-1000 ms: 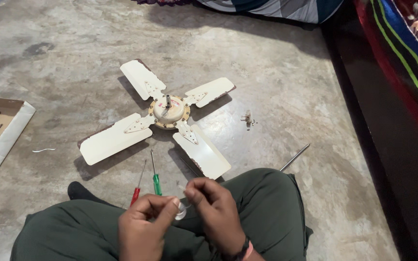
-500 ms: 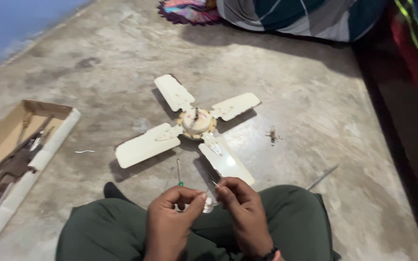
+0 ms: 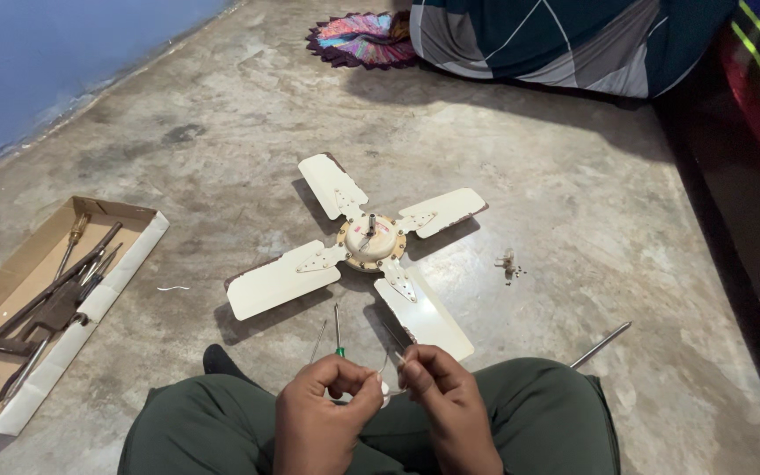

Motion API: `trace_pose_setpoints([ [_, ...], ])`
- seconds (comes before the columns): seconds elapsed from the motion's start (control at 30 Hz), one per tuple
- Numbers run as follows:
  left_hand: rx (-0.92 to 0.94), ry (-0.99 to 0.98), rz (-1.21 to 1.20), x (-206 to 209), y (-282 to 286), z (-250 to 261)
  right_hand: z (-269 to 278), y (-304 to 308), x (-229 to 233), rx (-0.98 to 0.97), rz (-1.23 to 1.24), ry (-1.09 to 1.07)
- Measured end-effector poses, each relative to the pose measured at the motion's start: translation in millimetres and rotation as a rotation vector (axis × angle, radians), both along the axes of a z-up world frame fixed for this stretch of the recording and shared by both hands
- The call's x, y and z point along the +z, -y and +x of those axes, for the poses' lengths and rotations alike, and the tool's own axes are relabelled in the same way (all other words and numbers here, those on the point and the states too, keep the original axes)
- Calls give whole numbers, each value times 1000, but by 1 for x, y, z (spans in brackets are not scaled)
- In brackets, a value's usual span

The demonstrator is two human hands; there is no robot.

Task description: The person sits on the floor and uses screwdrivers to remove and reattach components of a ceiling fan, including a small cylindrical capacitor and the fan blades. They manipulate wires and fasteners while working on the fan's central hub.

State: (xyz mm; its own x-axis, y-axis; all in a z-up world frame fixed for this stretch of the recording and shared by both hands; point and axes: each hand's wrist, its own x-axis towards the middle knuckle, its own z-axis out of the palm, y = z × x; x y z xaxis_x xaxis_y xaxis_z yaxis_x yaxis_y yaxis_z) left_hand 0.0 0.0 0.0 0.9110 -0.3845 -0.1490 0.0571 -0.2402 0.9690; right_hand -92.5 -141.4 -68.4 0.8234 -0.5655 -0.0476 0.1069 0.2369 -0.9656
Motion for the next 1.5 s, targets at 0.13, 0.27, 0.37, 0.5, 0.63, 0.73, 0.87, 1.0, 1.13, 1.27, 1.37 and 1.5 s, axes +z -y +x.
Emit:
trace_pose_setpoints([
  [0.13, -10, -22, 61, 3, -2, 1, -2, 5, -9, 17, -30, -43],
  [0.27, 13, -3, 117, 3, -3, 4, 5, 13, 1, -170, 89, -115],
  [0.37, -54, 250, 143, -6, -8, 7, 3, 12, 12, -180, -46, -64],
  [0.5, -104, 480, 80, -17, -9, 10, 11, 16, 30, 55, -563, -69],
  [0.63, -153, 303, 94, -22, -15, 14, 27, 43, 54, -245, 109, -148],
  [0.73, -185, 290, 101, -30, -24, 13, 12, 32, 58, -158, 144, -12],
  [0.87, -254, 425, 105, -36, -16, 13, 16, 7, 52, 303, 216, 55],
  [1.0, -397, 501, 6, -37, -18, 12, 36, 10, 55, 345, 370, 270],
  [1.13, -440, 207, 176, -35, -13, 14, 41, 11, 63, 233, 604, 251],
  [1.27, -507, 136, 286, -41, -7, 13, 32, 12, 70, 330, 514, 509],
  [1.37, -496, 219, 325, -47, -8, 12, 34, 21, 75, 41, 262, 396],
  [1.5, -479, 330, 176, -49, 6, 9, 38, 14, 65, 269, 388, 458],
])
